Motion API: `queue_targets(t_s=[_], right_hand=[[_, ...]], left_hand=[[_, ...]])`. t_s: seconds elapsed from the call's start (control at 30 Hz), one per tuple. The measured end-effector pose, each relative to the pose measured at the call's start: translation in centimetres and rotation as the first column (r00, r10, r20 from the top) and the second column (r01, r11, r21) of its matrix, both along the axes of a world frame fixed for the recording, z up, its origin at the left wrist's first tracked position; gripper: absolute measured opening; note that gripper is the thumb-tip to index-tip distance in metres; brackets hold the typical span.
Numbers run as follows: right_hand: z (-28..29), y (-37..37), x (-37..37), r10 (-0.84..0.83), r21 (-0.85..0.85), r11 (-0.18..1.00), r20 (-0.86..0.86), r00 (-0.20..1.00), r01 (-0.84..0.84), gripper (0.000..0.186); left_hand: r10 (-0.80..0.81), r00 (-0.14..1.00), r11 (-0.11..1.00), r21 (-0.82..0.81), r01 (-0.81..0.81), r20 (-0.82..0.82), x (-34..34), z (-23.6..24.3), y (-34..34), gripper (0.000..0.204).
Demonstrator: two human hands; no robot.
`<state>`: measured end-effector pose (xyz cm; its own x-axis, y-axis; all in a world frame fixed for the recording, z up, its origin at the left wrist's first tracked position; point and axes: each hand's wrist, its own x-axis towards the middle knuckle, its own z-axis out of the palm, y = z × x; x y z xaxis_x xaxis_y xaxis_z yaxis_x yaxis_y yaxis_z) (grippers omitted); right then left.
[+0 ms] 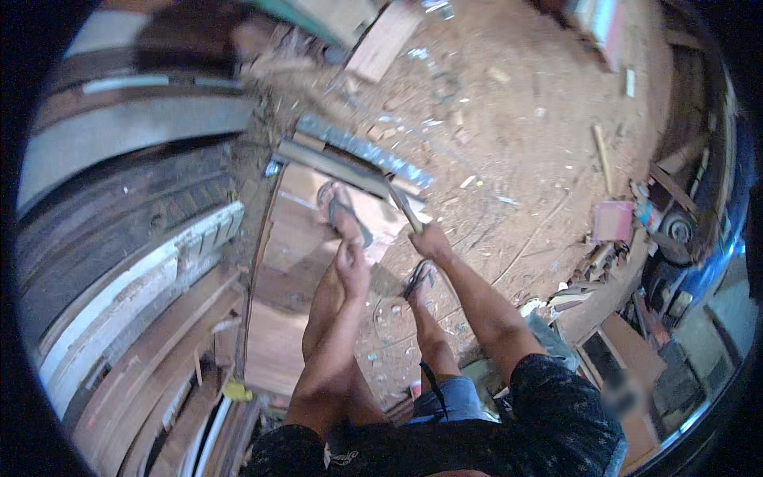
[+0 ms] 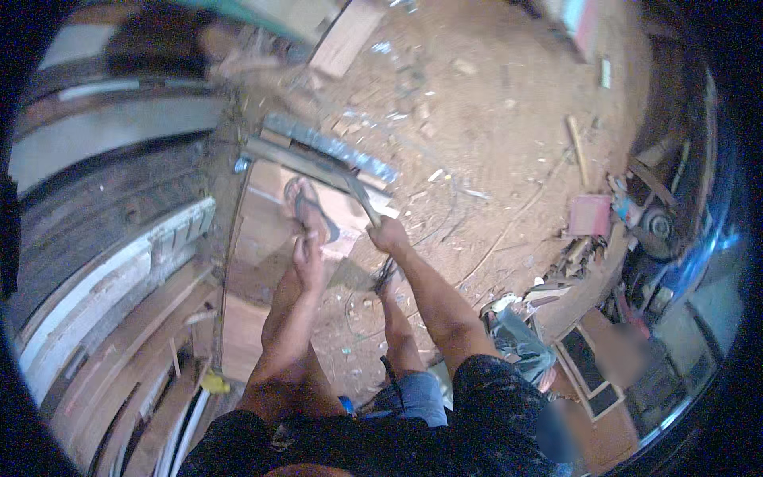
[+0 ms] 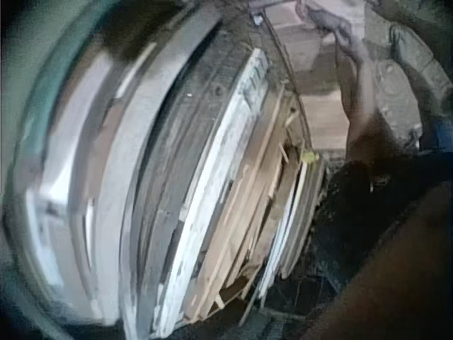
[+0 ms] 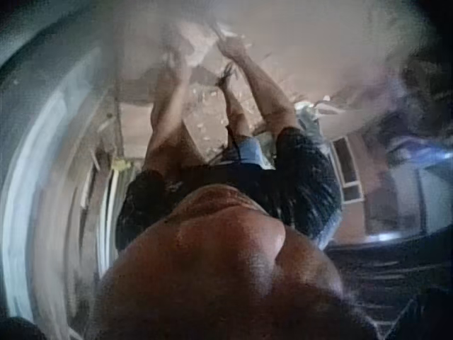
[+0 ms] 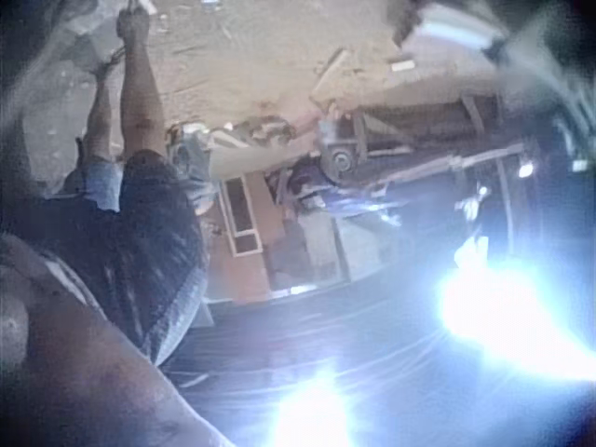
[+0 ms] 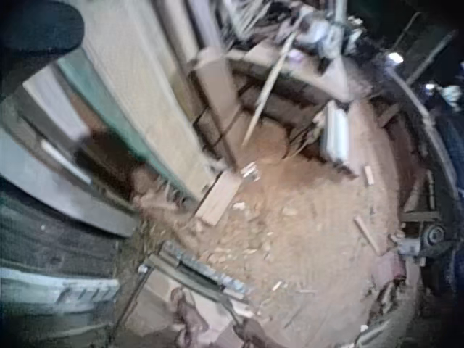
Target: The person uses a circular saw to cut a long wooden plank on a makeshift workbench. They then use a hammer to break apart a wooden pallet and separate the planks.
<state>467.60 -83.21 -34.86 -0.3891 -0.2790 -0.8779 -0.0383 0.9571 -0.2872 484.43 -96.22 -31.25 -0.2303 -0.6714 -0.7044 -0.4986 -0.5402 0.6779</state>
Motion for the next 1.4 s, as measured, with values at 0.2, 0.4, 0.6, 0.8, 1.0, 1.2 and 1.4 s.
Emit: queue_targets(t_s=[0.2,0.4,0.6,0.8,1.0,1.2,1.4], right_hand=[[17.0,19.4,2.3,-0.329,0.224,0.915,-0.068,0.942,0.336,0.049],[28.7,31.3,5.1,-0.519,0.17,0.832,-0.097,0.849,0.528,0.046],[32.7,42.3,13.8,-0.677,0.112,0.718,-0.119,0.727,0.687,0.042],[24.5,52.9,27.7,-0.802,0.04,0.524,-0.312,0.509,0.851,0.044],[26.0,55.1,35.9,-0.962,0.28,0.247,-0.041,0.268,0.928,0.022],[22.8,56.5,40.8,-0.992,0.355,0.116,0.081,0.093,0.927,0.015],[22.1,55.0,38.2,-0.993,0.326,0.049,0.113,0.012,0.944,0.02]], left_hand=[[-0.406,0.858,0.821,0.286,0.494,-0.315,-0.9,15.6,7.0,0.045],[-0.628,0.02,0.268,-0.192,0.944,-0.778,-11.4,45.6,13.8,0.085],[-0.536,-0.299,-0.129,-0.273,0.953,-0.79,-11.2,59.0,25.0,0.119],[0.007,-0.714,-0.626,-0.56,0.543,-0.7,-8.8,68.8,35.1,0.155],[0.261,-0.707,-0.607,-0.681,0.41,-0.658,-6.5,73.2,42.6,0.158],[0.236,-0.646,-0.635,-0.618,0.463,-0.726,-5.8,72.8,44.7,0.157],[0.292,-0.636,-0.62,-0.648,0.443,-0.715,-6.1,71.7,46.7,0.157]])
